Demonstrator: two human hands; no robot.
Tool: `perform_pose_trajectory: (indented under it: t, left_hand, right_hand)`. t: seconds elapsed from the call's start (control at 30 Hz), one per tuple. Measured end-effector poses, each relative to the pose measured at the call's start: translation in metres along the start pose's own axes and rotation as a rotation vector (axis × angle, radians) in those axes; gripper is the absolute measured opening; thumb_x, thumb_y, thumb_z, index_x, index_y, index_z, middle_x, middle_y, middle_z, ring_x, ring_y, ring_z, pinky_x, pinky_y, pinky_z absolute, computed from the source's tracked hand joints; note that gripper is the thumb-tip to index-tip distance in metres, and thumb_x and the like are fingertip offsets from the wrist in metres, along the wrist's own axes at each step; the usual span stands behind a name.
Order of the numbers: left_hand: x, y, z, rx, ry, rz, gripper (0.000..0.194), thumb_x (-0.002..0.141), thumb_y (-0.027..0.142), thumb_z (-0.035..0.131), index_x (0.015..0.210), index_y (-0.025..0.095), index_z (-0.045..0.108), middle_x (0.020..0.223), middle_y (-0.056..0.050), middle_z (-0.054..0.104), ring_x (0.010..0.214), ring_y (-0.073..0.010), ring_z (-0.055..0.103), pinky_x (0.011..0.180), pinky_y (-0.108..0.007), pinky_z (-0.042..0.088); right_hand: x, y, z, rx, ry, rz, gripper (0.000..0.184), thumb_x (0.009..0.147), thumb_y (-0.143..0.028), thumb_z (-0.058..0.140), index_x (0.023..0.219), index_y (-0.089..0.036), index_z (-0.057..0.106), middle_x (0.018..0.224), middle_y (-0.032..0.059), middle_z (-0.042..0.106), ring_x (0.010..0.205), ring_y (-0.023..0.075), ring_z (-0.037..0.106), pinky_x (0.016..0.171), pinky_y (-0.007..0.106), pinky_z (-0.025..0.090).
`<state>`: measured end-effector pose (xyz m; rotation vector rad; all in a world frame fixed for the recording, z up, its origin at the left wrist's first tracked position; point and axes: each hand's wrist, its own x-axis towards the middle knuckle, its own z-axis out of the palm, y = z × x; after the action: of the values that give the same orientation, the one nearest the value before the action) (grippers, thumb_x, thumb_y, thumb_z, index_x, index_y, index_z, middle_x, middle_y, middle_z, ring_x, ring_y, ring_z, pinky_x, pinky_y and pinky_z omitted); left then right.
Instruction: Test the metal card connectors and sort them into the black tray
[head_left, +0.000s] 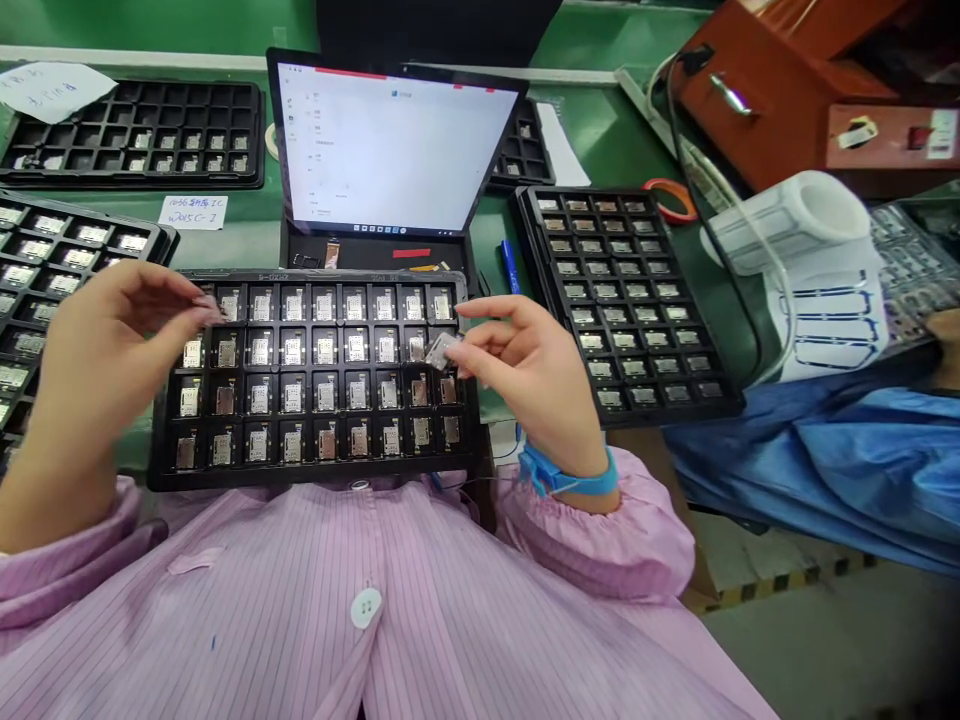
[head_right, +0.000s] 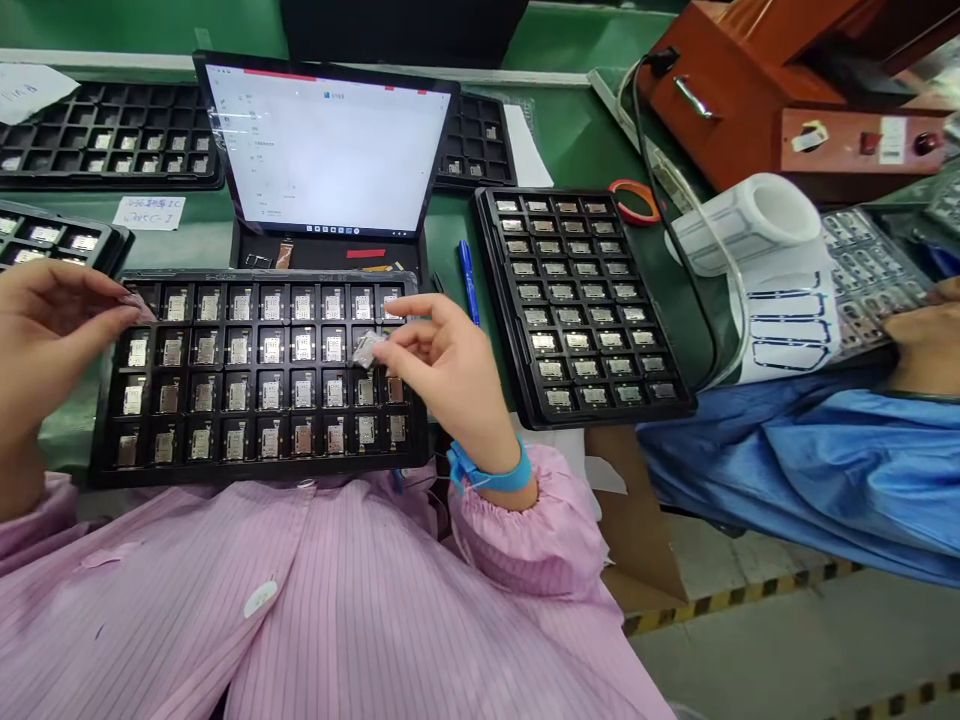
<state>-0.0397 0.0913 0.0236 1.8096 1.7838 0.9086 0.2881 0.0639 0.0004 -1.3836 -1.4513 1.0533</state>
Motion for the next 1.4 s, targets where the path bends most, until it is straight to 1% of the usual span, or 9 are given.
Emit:
perform_pose_trajectory:
  t: [0.03,0.07,0.1,0.17,0.23,0.37,0.57,0.87,1.4]
  left_hand:
    - [-0.01,0.015,0.006,-0.166,-0.075,-0.041,0.02,0.082,0.034,0.07,0.098,0.023,0.064,0.089,0.006,0.071,0.084,-0.0133,0.071,0.06,-0.021,0.05]
    - [-0.02,0.029,0.011,-0.3,-0.158,-0.084,0.021,0.08,0.033,0.073,0.096,0.023,0.064,0.086,0.005,0.071,0.074,-0.0136,0.071,0.053,-0.02,0.051]
    - [-0.029,0.042,0.017,-0.386,-0.241,-0.12,0.021,0.08,0.032,0.074,0.095,0.023,0.063,0.084,0.003,0.071,0.068,-0.0142,0.071,0.049,-0.02,0.051]
    - [-0.043,0.061,0.027,-0.51,-0.336,-0.176,0.021,0.079,0.03,0.075,0.095,0.022,0.063,0.08,0.001,0.071,0.059,-0.0142,0.069,0.044,-0.02,0.051]
    - [-0.051,0.07,0.032,-0.591,-0.388,-0.22,0.021,0.081,0.028,0.074,0.097,0.02,0.063,0.079,-0.001,0.071,0.054,-0.0134,0.068,0.044,-0.02,0.053]
    - [-0.056,0.071,0.033,-0.692,-0.474,-0.263,0.016,0.085,0.026,0.07,0.098,0.02,0.063,0.073,0.0,0.069,0.056,-0.0138,0.069,0.051,-0.021,0.058]
    - [-0.062,0.071,0.029,-0.715,-0.48,-0.252,0.014,0.086,0.024,0.068,0.099,0.021,0.063,0.069,0.0,0.07,0.06,-0.0164,0.071,0.055,-0.023,0.061]
    - [-0.062,0.071,0.028,-0.736,-0.488,-0.243,0.015,0.087,0.022,0.067,0.101,0.022,0.062,0.07,0.0,0.072,0.063,-0.016,0.072,0.059,-0.023,0.061]
    - [-0.062,0.069,0.03,-0.744,-0.479,-0.29,0.021,0.084,0.025,0.07,0.104,0.022,0.064,0.072,-0.001,0.072,0.065,-0.0184,0.072,0.061,-0.028,0.063]
  right_hand:
    - [-0.003,-0.007,0.005,0.071,-0.055,0.009,0.03,0.083,-0.028,0.071,0.109,-0.022,0.056,0.072,-0.0031,0.063,0.063,0.0143,0.06,0.06,0.03,0.048]
    - [-0.007,-0.013,0.01,0.119,-0.11,0.005,0.03,0.084,-0.028,0.07,0.109,-0.022,0.055,0.071,-0.0034,0.062,0.063,0.0136,0.06,0.06,0.029,0.048]
    - [-0.009,-0.019,0.015,0.146,-0.157,-0.012,0.03,0.085,-0.028,0.069,0.111,-0.022,0.055,0.072,-0.0033,0.061,0.064,0.0131,0.06,0.06,0.028,0.048]
    - [-0.014,-0.029,0.024,0.145,-0.221,-0.067,0.03,0.088,-0.026,0.065,0.115,-0.022,0.053,0.074,-0.003,0.061,0.066,0.0128,0.058,0.059,0.027,0.047]
    - [-0.018,-0.036,0.029,0.102,-0.242,-0.13,0.032,0.09,-0.024,0.061,0.12,-0.023,0.05,0.075,-0.0029,0.06,0.064,0.0127,0.056,0.057,0.028,0.045]
    - [-0.024,-0.045,0.035,0.004,-0.225,-0.192,0.035,0.09,-0.02,0.059,0.123,-0.026,0.047,0.075,-0.0034,0.058,0.059,0.013,0.052,0.053,0.029,0.042]
    - [-0.027,-0.046,0.039,-0.016,-0.209,-0.187,0.039,0.09,-0.022,0.059,0.126,-0.027,0.046,0.074,-0.0031,0.057,0.056,0.0133,0.051,0.048,0.029,0.041]
    - [-0.027,-0.043,0.039,0.005,-0.19,-0.177,0.046,0.089,-0.024,0.062,0.131,-0.028,0.045,0.073,-0.003,0.057,0.055,0.0139,0.049,0.048,0.03,0.042]
    - [-0.026,-0.041,0.042,0.09,-0.183,-0.092,0.044,0.088,-0.027,0.063,0.129,-0.028,0.046,0.074,-0.0021,0.057,0.058,0.015,0.055,0.048,0.031,0.047]
